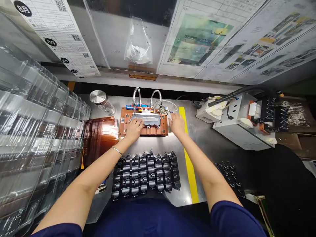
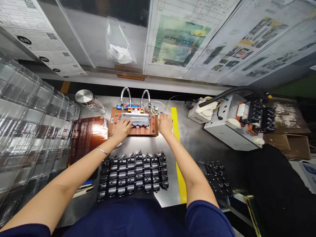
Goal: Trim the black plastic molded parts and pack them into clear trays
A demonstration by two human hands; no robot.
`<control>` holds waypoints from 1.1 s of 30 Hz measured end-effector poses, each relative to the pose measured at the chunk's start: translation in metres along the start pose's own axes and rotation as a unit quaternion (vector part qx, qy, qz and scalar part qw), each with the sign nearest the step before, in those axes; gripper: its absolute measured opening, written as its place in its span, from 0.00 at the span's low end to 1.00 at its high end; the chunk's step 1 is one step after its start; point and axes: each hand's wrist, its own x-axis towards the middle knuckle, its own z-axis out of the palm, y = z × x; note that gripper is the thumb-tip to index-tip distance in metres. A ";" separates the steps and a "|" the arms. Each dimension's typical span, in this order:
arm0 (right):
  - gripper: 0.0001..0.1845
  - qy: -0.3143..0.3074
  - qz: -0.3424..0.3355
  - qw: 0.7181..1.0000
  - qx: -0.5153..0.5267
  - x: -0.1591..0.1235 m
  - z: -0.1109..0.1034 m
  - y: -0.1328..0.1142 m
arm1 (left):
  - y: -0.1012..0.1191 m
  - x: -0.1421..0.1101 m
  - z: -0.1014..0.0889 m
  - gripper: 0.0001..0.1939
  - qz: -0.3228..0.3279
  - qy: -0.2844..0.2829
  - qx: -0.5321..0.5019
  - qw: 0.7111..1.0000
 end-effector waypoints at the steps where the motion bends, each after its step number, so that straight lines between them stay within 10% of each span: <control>1: 0.20 -0.013 0.024 0.999 -0.033 0.010 -0.003 0.007 | -0.001 0.000 0.004 0.16 -0.007 0.001 -0.012 1.000; 7: 0.13 -0.164 0.051 0.974 -0.148 0.050 -0.005 0.024 | -0.005 -0.007 0.017 0.19 -0.013 0.005 -0.047 0.999; 15: 0.15 -0.110 0.039 0.987 -0.114 0.063 -0.007 0.037 | 0.001 -0.007 0.003 0.18 -0.032 -0.011 -0.052 0.998; 20: 0.19 -0.064 0.075 0.992 0.076 0.028 0.007 0.004 | -0.005 0.003 -0.020 0.21 -0.199 0.074 -0.047 0.976; 24: 0.26 -0.096 0.091 0.939 0.318 -0.007 0.034 -0.034 | -0.002 0.012 -0.030 0.22 -0.329 0.039 -0.041 0.943; 30: 0.35 -0.066 0.092 0.901 0.419 -0.078 0.023 -0.048 | 0.032 -0.060 -0.030 0.26 -0.321 0.040 -0.128 0.938; 33: 0.27 -0.042 0.015 0.906 0.421 -0.118 -0.003 -0.044 | 0.047 -0.117 -0.037 0.23 -0.197 0.115 -0.158 0.961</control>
